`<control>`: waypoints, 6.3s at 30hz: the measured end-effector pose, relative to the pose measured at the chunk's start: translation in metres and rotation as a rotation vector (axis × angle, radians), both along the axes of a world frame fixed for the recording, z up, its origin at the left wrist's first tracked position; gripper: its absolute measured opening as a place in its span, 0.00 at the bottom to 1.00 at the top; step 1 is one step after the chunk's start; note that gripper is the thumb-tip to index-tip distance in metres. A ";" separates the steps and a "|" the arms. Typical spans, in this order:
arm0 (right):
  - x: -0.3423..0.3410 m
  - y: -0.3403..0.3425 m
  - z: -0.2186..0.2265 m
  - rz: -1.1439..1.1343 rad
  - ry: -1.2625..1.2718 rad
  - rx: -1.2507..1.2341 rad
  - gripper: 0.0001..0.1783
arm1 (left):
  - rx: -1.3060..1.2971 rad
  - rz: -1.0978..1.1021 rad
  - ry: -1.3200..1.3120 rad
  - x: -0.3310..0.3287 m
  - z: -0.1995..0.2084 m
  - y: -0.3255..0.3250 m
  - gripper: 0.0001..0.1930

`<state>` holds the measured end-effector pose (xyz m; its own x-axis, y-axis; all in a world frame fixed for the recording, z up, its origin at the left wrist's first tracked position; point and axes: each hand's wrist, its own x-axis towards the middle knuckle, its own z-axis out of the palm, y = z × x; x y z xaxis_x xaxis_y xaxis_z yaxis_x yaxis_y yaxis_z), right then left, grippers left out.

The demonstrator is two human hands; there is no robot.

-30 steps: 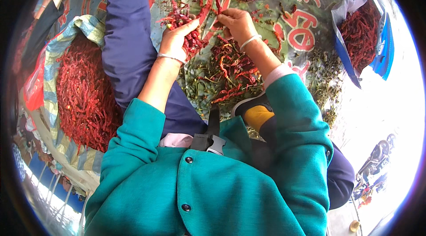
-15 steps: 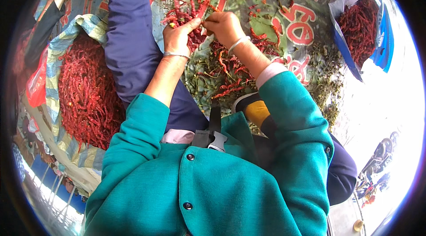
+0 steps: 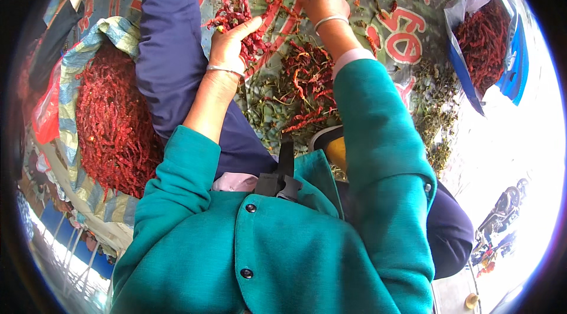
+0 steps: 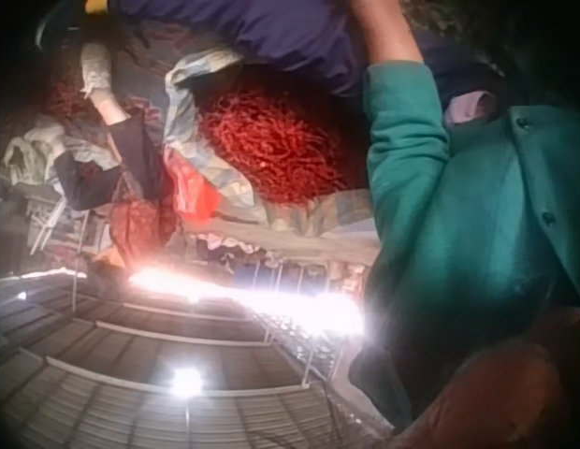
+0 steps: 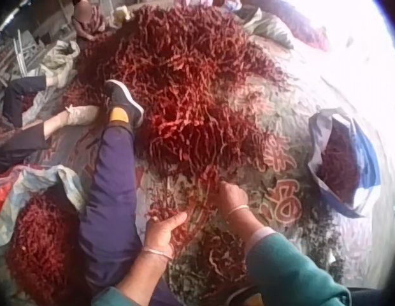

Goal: The person sits on a patterned tarp outdoors and removes dried red chili peppers from their stems by hand. The peppers are placed into a pile on the left, while the stems are discarded to the right.

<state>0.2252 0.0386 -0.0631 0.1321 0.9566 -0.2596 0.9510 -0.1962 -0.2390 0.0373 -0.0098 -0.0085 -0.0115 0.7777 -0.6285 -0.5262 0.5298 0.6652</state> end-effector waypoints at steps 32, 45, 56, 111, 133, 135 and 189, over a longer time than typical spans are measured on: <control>-0.034 0.032 0.030 0.009 0.040 0.031 0.22 | 0.182 0.013 0.130 0.002 0.000 -0.004 0.12; -0.015 -0.062 0.004 -0.540 1.501 -0.318 0.07 | 0.009 0.004 -0.063 -0.002 -0.007 -0.004 0.10; -0.024 -0.061 0.025 0.130 0.965 -0.212 0.12 | 0.272 -0.375 0.285 -0.006 -0.019 -0.005 0.13; 0.084 0.008 -0.025 -0.220 0.281 0.366 0.19 | 0.075 -0.418 0.178 -0.003 -0.002 -0.008 0.13; -0.039 -0.074 0.033 -0.212 1.267 -0.060 0.14 | 0.114 -0.190 0.110 -0.001 0.004 -0.013 0.12; -0.036 -0.076 0.032 -0.211 1.256 -0.083 0.11 | 0.146 -0.177 0.088 -0.004 0.004 -0.011 0.12; -0.003 -0.085 0.024 0.870 0.055 0.137 0.25 | 0.136 0.198 -0.129 -0.023 0.023 0.012 0.09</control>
